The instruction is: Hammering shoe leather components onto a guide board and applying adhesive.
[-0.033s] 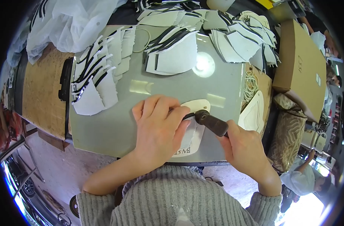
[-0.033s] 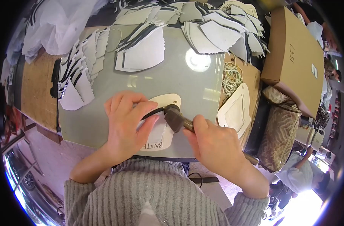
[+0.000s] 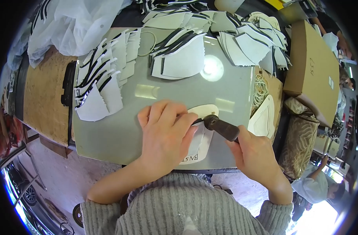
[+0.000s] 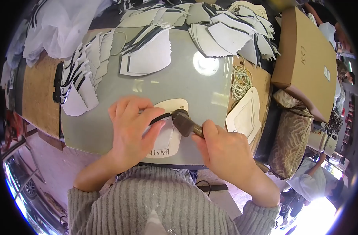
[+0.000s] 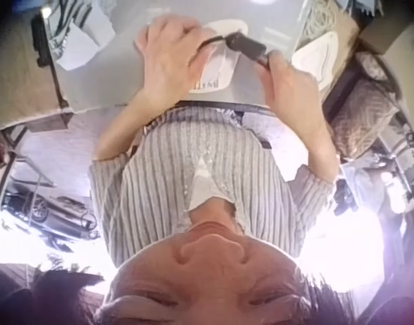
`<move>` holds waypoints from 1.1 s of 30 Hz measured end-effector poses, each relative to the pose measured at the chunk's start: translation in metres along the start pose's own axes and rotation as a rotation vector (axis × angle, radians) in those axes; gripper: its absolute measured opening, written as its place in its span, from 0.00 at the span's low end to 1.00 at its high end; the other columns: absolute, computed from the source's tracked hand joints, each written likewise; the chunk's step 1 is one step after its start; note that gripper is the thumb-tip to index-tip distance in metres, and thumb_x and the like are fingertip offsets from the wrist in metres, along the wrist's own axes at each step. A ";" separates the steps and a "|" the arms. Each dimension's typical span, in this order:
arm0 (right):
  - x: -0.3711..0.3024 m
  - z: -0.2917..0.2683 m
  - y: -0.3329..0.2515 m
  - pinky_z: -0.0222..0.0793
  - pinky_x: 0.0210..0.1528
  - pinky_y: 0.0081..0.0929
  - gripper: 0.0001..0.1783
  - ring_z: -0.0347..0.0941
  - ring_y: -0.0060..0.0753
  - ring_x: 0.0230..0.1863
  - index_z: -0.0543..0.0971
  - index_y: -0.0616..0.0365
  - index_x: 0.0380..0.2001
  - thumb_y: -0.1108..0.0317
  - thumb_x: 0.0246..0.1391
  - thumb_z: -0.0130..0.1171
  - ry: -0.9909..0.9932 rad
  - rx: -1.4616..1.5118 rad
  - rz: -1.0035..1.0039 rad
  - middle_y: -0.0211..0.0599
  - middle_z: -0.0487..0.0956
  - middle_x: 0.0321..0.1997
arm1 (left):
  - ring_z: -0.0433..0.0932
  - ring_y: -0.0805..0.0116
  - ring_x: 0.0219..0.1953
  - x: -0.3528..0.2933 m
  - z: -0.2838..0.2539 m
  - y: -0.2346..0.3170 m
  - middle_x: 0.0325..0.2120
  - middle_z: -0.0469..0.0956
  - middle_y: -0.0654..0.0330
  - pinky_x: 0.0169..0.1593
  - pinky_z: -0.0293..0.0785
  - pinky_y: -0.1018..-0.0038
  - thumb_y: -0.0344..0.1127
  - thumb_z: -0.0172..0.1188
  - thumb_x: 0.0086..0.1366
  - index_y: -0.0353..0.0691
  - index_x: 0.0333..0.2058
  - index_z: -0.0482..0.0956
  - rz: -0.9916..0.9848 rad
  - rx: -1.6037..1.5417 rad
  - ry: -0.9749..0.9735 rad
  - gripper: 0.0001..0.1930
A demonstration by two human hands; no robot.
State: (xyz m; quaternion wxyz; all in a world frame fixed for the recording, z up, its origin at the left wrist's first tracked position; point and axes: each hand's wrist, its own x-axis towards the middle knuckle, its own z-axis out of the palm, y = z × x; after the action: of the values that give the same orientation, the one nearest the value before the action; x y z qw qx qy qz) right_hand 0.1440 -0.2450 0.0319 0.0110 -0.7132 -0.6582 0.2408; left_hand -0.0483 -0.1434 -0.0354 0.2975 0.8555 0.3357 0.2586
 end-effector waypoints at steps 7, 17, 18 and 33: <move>0.001 -0.003 -0.003 0.69 0.19 0.38 0.17 0.74 0.44 0.18 0.66 0.60 0.28 0.60 0.60 0.59 -0.039 -0.033 0.023 0.39 0.72 0.19 | 0.70 0.60 0.44 0.006 0.003 0.005 0.35 0.74 0.65 0.51 0.55 0.62 0.28 0.69 0.47 0.46 0.31 0.80 -0.058 0.023 -0.044 0.11; 0.000 0.003 -0.001 0.68 0.18 0.40 0.17 0.74 0.47 0.18 0.66 0.61 0.28 0.61 0.60 0.59 -0.009 0.019 0.031 0.42 0.73 0.19 | 0.69 0.60 0.45 0.008 0.001 0.006 0.34 0.73 0.64 0.50 0.54 0.61 0.26 0.67 0.48 0.46 0.31 0.80 -0.075 0.003 -0.038 0.11; 0.000 0.004 0.000 0.68 0.18 0.40 0.16 0.73 0.48 0.18 0.66 0.61 0.28 0.61 0.60 0.59 0.008 0.031 0.020 0.42 0.73 0.19 | 0.70 0.60 0.44 0.008 0.002 0.006 0.34 0.73 0.65 0.50 0.54 0.62 0.26 0.67 0.49 0.45 0.31 0.79 -0.060 0.011 -0.036 0.10; -0.003 -0.006 0.000 0.70 0.20 0.38 0.14 0.74 0.45 0.19 0.67 0.59 0.31 0.62 0.61 0.58 0.027 0.096 0.039 0.41 0.73 0.21 | 0.75 0.69 0.42 -0.016 0.010 -0.001 0.36 0.76 0.67 0.52 0.58 0.63 0.31 0.66 0.49 0.41 0.35 0.84 0.308 0.310 0.049 0.12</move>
State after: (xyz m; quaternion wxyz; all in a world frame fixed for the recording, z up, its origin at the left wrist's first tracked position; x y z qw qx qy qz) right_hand 0.1460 -0.2459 0.0378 0.0494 -0.7279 -0.6316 0.2624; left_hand -0.0526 -0.1581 -0.0468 0.1110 0.9257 0.2439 0.2669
